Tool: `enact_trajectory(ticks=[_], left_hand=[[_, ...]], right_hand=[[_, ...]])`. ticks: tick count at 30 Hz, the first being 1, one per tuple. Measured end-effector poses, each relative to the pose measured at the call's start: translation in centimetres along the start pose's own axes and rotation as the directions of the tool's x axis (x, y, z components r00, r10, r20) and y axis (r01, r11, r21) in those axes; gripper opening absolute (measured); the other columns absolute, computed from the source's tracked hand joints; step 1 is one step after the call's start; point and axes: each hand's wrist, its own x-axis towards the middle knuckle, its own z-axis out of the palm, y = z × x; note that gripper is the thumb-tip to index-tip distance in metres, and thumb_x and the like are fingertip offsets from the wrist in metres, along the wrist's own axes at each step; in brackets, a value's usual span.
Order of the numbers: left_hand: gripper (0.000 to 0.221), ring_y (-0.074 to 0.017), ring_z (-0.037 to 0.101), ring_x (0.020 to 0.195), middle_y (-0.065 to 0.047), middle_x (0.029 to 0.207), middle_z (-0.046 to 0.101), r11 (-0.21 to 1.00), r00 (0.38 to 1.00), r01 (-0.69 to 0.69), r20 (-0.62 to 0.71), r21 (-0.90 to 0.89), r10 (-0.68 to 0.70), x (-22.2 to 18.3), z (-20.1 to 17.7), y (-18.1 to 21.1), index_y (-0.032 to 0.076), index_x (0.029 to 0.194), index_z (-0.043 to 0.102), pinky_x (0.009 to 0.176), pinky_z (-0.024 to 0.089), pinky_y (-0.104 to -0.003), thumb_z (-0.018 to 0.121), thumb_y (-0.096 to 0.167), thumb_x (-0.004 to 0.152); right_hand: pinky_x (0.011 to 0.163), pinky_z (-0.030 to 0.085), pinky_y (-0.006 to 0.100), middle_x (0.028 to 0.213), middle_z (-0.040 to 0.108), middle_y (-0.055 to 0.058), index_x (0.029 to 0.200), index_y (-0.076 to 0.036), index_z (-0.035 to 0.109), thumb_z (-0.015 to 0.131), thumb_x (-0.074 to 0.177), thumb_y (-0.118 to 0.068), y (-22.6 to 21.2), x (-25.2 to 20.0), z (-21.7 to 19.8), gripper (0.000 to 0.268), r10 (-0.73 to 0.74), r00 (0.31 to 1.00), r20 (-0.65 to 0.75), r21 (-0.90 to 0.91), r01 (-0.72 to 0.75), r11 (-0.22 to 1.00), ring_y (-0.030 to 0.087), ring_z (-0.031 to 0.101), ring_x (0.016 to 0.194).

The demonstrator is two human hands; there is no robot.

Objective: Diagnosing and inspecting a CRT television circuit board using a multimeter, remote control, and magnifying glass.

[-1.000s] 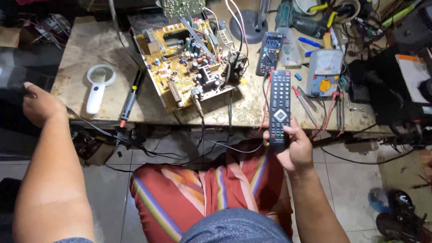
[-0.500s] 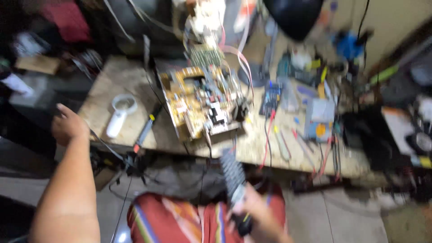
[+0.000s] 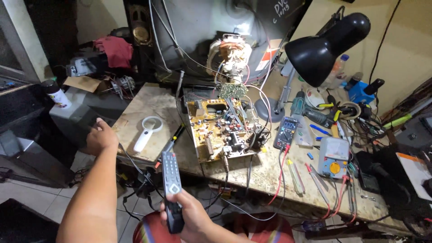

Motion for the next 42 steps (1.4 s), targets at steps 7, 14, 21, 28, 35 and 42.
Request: enact_trajectory(ticks=[7, 14, 21, 28, 35, 42], left_hand=[[0.069, -0.0455, 0.071, 0.079, -0.021, 0.095, 0.076, 0.998, 1.000, 0.000, 0.025, -0.068, 0.002, -0.7, -1.2, 0.8, 0.000, 0.098, 0.078, 0.072, 0.053, -0.052, 0.037, 0.053, 0.112], [0.070, -0.0459, 0.069, 0.084, -0.022, 0.100, 0.075, 0.998, 0.997, 0.018, 0.072, -0.056, -0.014, -1.1, -2.0, 1.1, 0.001, 0.099, 0.076, 0.073, 0.052, -0.057, 0.035, 0.056, 0.112], [0.073, -0.0453, 0.065, 0.083, -0.027, 0.105, 0.066, 1.000, 1.000, -0.024, -0.019, -0.018, 0.023, 0.4, 0.5, -0.3, 0.002, 0.098, 0.075, 0.077, 0.049, -0.055, 0.036, 0.061, 0.113], [0.078, -0.0446, 0.062, 0.086, -0.027, 0.109, 0.063, 0.997, 0.996, -0.080, 0.046, 0.007, 0.079, 0.7, 0.3, -0.6, 0.002, 0.107, 0.073, 0.081, 0.046, -0.055, 0.026, 0.064, 0.112], [0.082, -0.0428, 0.063, 0.098, -0.026, 0.112, 0.066, 0.994, 0.996, -0.094, -0.012, -0.047, 0.094, 2.0, 2.4, -2.3, -0.001, 0.111, 0.072, 0.087, 0.047, -0.053, 0.028, 0.068, 0.112], [0.080, -0.0438, 0.065, 0.092, -0.025, 0.106, 0.070, 0.992, 0.992, -0.118, -0.042, -0.053, 0.116, 2.1, 2.0, -2.3, 0.000, 0.107, 0.074, 0.083, 0.048, -0.053, 0.029, 0.065, 0.112]], right_hand=[[0.054, 0.050, 0.029, 0.087, 0.062, 0.015, 0.120, -0.004, 0.052, 0.056, 0.094, -0.010, -2.0, 1.8, 4.8, 0.027, -0.066, 0.997, -0.032, 0.159, 0.071, 0.985, 0.019, 0.057, 0.065], [0.054, 0.046, 0.030, 0.084, 0.060, 0.015, 0.127, -0.007, 0.049, 0.054, 0.091, -0.009, -2.7, -1.1, 4.1, 0.036, -0.103, 0.991, 0.081, -0.013, 0.104, 0.994, 0.020, 0.057, 0.062], [0.072, 0.037, 0.020, 0.099, 0.055, -0.001, 0.144, -0.005, 0.050, 0.074, 0.077, -0.035, -2.1, -6.0, -7.7, 0.077, -0.005, 0.977, 0.212, -0.700, 0.156, 0.697, 0.006, 0.051, 0.083], [0.082, 0.051, 0.031, 0.105, 0.067, 0.012, 0.136, -0.006, 0.049, 0.082, 0.066, -0.003, -4.3, -12.1, -19.1, 0.077, -0.468, 0.862, 0.195, -0.678, 0.463, 0.571, 0.020, 0.064, 0.088], [0.072, 0.051, 0.034, 0.099, 0.058, 0.013, 0.137, -0.002, 0.064, 0.078, 0.077, -0.028, -12.4, -16.7, -23.0, 0.067, -0.966, 0.258, 0.003, -0.992, -0.122, -0.036, 0.025, 0.059, 0.079], [0.079, 0.053, 0.044, 0.101, 0.068, 0.026, 0.124, 0.005, 0.070, 0.077, 0.086, -0.029, -17.4, -15.7, -27.9, 0.051, -0.996, 0.060, 0.059, -0.939, -0.335, -0.075, 0.040, 0.065, 0.088]])
